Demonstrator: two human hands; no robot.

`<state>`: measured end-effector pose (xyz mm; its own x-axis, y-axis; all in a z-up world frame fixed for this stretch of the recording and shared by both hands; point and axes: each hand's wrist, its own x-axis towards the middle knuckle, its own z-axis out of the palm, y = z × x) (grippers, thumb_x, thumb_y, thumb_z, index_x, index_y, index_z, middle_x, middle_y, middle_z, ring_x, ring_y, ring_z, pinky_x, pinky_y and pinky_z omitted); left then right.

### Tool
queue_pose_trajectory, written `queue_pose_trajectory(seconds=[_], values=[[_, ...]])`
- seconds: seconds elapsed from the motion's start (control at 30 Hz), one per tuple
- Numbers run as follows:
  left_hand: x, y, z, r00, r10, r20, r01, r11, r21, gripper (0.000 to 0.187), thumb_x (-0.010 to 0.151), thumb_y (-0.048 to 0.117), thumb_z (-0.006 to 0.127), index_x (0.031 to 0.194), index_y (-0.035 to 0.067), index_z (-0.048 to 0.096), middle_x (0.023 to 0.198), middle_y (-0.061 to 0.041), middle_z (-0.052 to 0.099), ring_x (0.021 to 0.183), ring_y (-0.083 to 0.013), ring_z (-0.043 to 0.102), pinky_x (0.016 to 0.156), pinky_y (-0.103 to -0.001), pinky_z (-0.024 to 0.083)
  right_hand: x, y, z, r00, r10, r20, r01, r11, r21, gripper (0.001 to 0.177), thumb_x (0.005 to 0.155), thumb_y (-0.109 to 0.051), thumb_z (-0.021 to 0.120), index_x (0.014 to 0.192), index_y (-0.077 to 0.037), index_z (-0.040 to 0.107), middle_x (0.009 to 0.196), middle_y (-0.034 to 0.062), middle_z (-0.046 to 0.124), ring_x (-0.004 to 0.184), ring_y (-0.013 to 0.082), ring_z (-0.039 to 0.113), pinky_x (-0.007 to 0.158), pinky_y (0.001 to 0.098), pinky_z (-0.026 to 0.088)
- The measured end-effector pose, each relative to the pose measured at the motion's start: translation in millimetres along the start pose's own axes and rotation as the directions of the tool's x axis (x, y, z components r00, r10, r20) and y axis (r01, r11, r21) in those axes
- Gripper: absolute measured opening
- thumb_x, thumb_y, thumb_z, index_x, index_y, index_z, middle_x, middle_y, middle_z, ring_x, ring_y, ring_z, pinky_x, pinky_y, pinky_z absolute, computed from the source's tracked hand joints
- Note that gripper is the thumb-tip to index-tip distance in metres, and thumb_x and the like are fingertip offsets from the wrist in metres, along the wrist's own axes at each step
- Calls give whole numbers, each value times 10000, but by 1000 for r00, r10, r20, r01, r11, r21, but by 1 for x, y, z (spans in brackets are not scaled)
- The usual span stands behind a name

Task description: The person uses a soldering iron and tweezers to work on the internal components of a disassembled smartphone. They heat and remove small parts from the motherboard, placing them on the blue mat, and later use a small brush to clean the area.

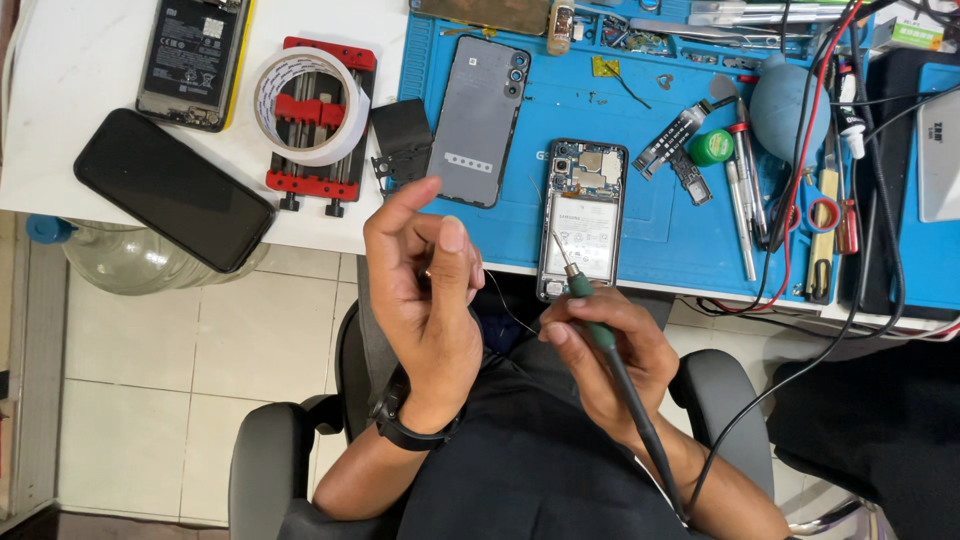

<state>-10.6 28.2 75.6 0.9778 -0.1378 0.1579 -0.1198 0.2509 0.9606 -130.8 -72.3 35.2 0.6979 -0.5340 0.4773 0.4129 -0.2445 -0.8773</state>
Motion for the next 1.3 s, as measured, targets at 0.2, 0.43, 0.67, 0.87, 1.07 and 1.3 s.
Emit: queue_pose_trajectory(seconds=[0.2,0.43,0.67,0.87,1.07,1.3], values=[[0,-6,-2,1000,2,-9,-2,1000,2,306,1148,186,606,1398,10,595,816,-40,572,662,-120,576,539,-229,473,-4,7,-5,999,49,16,-50,995,81,291,942,141,712,1206,150,590,935,273,717,843,317,777,764,454,681],[1,10,0,999,-48,26,47,998,34,263,1164,290,583,1345,99,589,822,23,533,648,-102,539,612,-252,466,-16,-2,-5,989,112,97,-114,993,8,605,939,-58,861,1442,-40,525,1275,169,597,1063,334,731,987,438,684],[0,12,-3,998,-44,49,41,997,60,231,1165,271,578,1314,97,607,843,21,548,664,-91,538,631,-250,477,-2,-15,3,993,66,98,-55,993,-109,276,1033,24,711,1263,-32,570,924,177,713,805,264,731,798,373,640],[2,14,-25,930,34,366,-90,986,137,228,1137,256,628,1265,85,706,1029,-47,680,854,-153,605,717,-280,519,2,-20,-11,951,306,36,-308,950,57,283,1022,-16,730,1255,-18,569,986,185,705,866,259,733,747,331,679],[-3,12,-32,649,323,689,-594,781,193,342,983,290,902,1223,92,759,1218,-46,781,975,-229,745,866,-356,638,13,-26,-32,876,479,48,-479,878,-3,358,975,-41,785,1280,-7,601,1052,177,756,931,207,779,864,308,703],[-2,10,-29,639,406,654,-660,727,193,189,1007,51,906,1125,19,762,1093,-110,800,798,-242,677,713,-351,576,23,-22,-30,876,473,93,-478,877,44,339,992,-16,762,1284,-2,590,1005,180,736,883,228,757,819,308,697]])
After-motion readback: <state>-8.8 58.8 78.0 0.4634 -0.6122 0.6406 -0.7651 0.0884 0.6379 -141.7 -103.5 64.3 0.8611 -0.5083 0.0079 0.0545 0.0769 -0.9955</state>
